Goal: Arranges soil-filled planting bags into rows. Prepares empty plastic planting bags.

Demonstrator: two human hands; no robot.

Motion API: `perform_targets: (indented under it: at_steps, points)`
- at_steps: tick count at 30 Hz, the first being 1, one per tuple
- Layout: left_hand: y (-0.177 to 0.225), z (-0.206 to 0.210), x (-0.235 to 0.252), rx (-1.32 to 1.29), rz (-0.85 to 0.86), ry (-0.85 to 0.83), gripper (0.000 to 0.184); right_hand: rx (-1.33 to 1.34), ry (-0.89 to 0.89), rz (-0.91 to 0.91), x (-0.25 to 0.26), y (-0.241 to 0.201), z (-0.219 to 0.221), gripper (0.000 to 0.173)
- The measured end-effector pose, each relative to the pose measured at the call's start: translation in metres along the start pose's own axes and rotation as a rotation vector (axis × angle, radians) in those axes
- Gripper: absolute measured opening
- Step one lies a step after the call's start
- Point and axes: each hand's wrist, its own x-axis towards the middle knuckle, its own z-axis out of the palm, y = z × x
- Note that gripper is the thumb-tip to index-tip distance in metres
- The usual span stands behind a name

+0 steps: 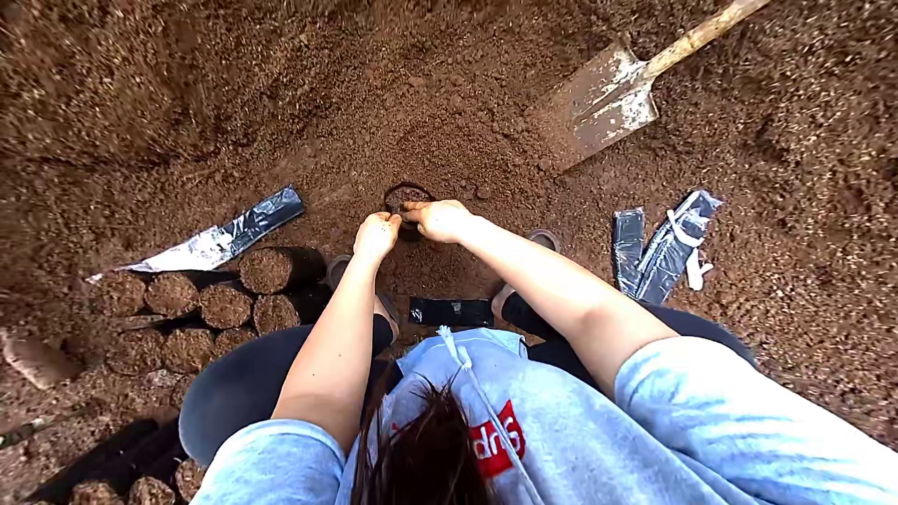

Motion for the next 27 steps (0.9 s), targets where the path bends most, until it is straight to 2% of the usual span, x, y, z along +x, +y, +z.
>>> perform_targets:
  at_steps: [2, 3, 4, 5, 6, 7, 9, 11, 15, 17, 19, 21, 24, 27]
  points:
    - [0.002, -0.014, 0.005, 0.065, -0.034, -0.028, 0.064, 0.141, 0.21, -0.006, -0.003, 0.01, -0.009, 0.036]
    - [0.002, -0.017, 0.007, 0.059, -0.078, -0.055, 0.077, 0.182, 0.291, 0.061, -0.005, 0.014, -0.012, 0.037]
    - [0.002, -0.018, 0.009, 0.048, -0.129, -0.086, 0.087, 0.201, 0.313, 0.161, -0.005, 0.017, -0.016, 0.046]
    - [0.001, -0.017, 0.012, 0.034, -0.169, -0.112, 0.09, 0.213, 0.26, 0.264, -0.003, 0.02, -0.019, 0.061]
    - [0.0, -0.015, 0.016, 0.032, -0.194, -0.14, 0.087, 0.222, 0.178, 0.334, 0.001, 0.024, -0.021, 0.073]
    - [0.0, -0.011, 0.02, 0.035, -0.208, -0.168, 0.082, 0.225, 0.098, 0.358, 0.008, 0.028, -0.019, 0.075]
    - [0.001, -0.004, 0.024, 0.005, -0.193, -0.183, 0.072, 0.214, 0.015, 0.291, 0.019, 0.03, -0.013, 0.058]
    - [0.006, 0.002, 0.025, -0.013, -0.184, -0.18, 0.072, 0.155, 0.036, 0.197, 0.022, 0.027, -0.008, 0.047]
    - [0.006, 0.005, 0.027, 0.007, -0.174, -0.176, 0.073, 0.026, 0.016, 0.049, 0.015, 0.023, -0.017, 0.043]
    - [0.002, 0.003, 0.032, -0.03, -0.146, -0.136, 0.076, 0.117, 0.023, 0.035, 0.017, 0.038, -0.036, 0.049]
    - [-0.001, 0.0, 0.035, -0.081, -0.144, -0.117, 0.072, 0.288, 0.118, 0.039, 0.031, 0.068, -0.062, 0.056]
    - [0.001, -0.011, 0.028, -0.072, -0.167, -0.162, 0.056, 0.341, 0.233, 0.094, 0.058, 0.106, -0.085, 0.051]
    - [0.011, -0.028, 0.02, 0.029, -0.139, -0.161, 0.032, 0.322, 0.3, 0.315, 0.105, 0.159, -0.103, 0.046]
    - [0.019, -0.027, 0.017, 0.033, -0.104, -0.055, 0.025, 0.323, 0.209, 0.451, 0.144, 0.179, -0.072, 0.07]
